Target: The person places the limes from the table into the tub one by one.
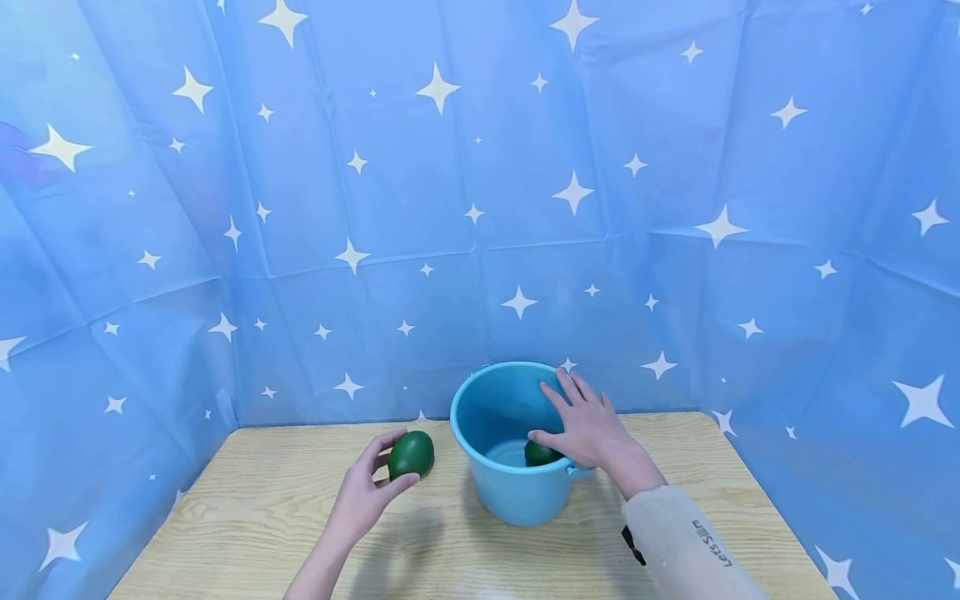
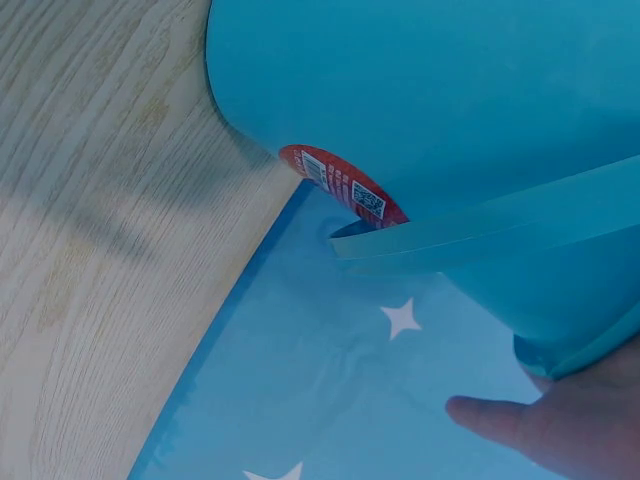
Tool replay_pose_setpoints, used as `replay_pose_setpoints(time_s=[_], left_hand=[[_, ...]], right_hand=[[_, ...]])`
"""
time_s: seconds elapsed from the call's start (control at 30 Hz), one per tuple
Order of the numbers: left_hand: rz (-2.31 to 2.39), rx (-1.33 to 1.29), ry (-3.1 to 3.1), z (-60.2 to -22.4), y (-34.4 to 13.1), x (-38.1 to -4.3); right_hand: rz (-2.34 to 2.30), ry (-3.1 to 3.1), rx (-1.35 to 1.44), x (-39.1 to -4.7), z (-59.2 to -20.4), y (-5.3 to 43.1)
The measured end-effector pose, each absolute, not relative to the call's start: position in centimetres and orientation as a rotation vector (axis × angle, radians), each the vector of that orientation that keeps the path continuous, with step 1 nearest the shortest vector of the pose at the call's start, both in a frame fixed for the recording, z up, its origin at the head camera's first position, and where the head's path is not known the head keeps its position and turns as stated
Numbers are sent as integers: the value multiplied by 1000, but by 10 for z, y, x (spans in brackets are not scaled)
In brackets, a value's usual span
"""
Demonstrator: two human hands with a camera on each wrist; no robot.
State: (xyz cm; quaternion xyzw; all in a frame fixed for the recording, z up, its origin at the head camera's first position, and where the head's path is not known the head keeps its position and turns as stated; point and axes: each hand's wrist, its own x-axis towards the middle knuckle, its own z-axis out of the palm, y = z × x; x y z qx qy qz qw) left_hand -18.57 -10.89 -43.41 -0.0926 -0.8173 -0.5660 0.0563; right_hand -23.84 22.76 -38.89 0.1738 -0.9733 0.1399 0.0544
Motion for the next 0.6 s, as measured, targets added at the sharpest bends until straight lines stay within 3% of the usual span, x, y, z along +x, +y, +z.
replay_pose_setpoints(time_s=[0.6], left_hand=[[-1716,-292,-2469,-426,-106,-188]], right_hand=[[430,-2959,527,-238,-388,228]])
